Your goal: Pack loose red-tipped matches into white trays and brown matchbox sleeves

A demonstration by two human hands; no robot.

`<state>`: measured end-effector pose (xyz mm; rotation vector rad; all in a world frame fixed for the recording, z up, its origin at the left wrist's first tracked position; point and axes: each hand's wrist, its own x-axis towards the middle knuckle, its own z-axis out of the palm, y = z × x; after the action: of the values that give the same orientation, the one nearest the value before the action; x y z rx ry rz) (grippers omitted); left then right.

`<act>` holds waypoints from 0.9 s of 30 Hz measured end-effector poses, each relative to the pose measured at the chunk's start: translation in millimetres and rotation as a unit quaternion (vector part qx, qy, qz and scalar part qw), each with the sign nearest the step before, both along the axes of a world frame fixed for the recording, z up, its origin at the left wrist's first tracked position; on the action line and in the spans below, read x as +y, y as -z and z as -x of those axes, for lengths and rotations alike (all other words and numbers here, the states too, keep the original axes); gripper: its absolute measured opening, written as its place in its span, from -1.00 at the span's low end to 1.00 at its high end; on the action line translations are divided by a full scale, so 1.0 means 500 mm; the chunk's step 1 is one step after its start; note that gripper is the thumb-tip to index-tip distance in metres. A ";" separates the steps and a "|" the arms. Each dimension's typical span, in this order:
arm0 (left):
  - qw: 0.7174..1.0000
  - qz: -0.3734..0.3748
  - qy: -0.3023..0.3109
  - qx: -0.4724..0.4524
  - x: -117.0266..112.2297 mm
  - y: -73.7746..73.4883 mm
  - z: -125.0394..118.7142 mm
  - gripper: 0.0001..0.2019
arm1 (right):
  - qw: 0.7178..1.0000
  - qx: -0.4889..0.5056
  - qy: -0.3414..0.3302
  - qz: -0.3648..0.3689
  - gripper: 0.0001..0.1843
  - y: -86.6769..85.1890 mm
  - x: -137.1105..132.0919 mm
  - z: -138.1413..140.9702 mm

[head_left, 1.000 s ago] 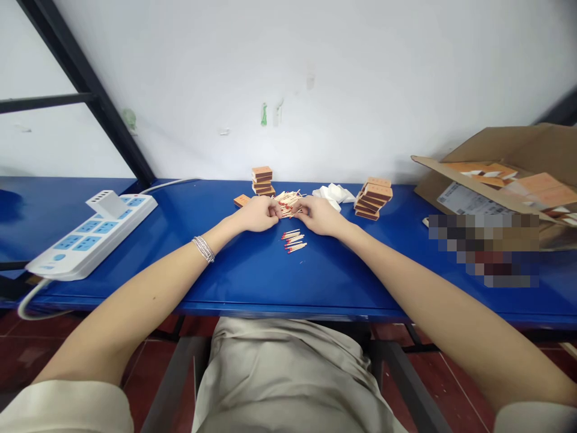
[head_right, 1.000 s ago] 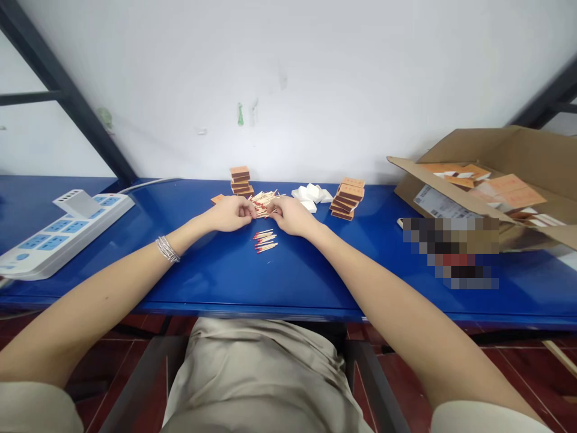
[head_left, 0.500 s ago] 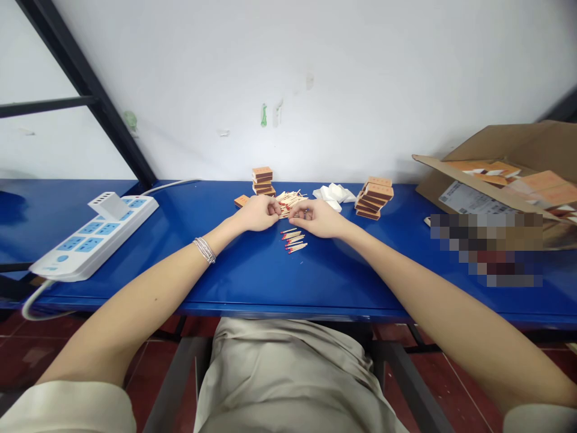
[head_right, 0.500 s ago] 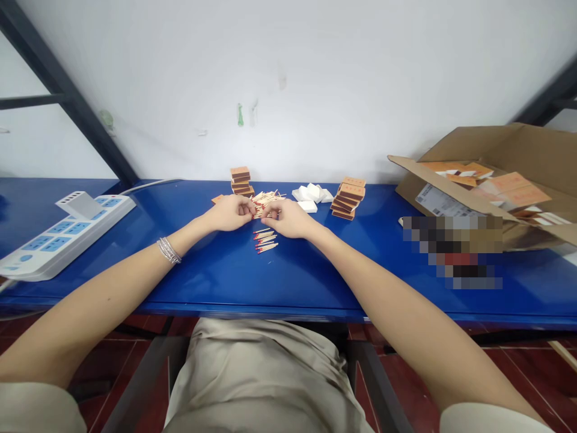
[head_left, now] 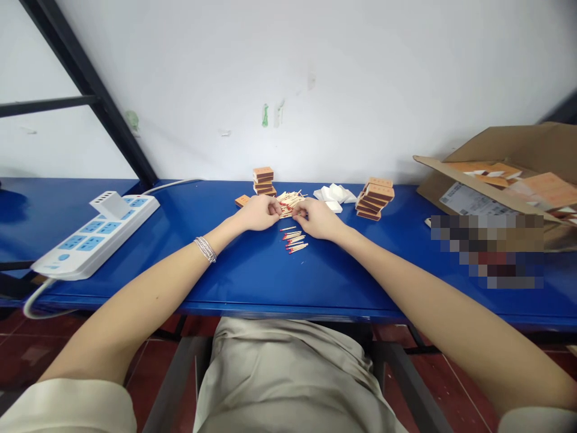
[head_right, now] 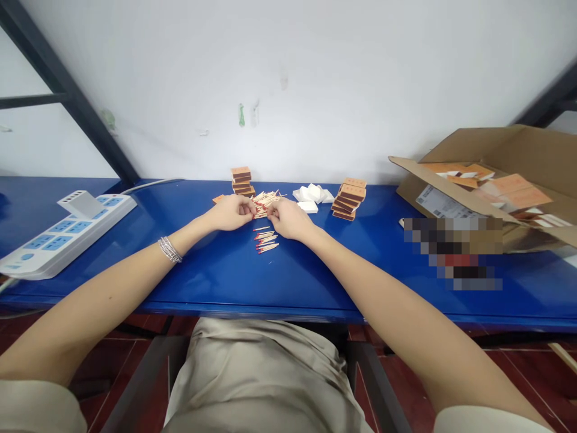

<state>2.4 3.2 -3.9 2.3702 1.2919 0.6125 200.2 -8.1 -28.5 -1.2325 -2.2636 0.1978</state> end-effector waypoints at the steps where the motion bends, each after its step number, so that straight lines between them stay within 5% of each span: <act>1: 1.000 0.002 -0.001 0.000 0.000 0.000 0.000 -0.85 | 1.000 0.000 -0.001 -0.004 -0.89 0.001 0.000 0.001; 11: 1.000 0.002 0.008 0.000 0.003 0.004 0.002 -0.85 | 0.999 -0.024 0.046 -0.012 -0.90 0.007 0.001 0.008; 27: 1.000 0.001 0.001 0.010 0.006 0.002 0.003 -0.83 | 0.976 -0.203 0.063 -0.058 -0.63 -0.015 -0.018 0.018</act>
<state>1.0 6.2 -4.8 2.3807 1.2986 0.5875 191.1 -17.2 -20.9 -1.4523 -2.4780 -0.2539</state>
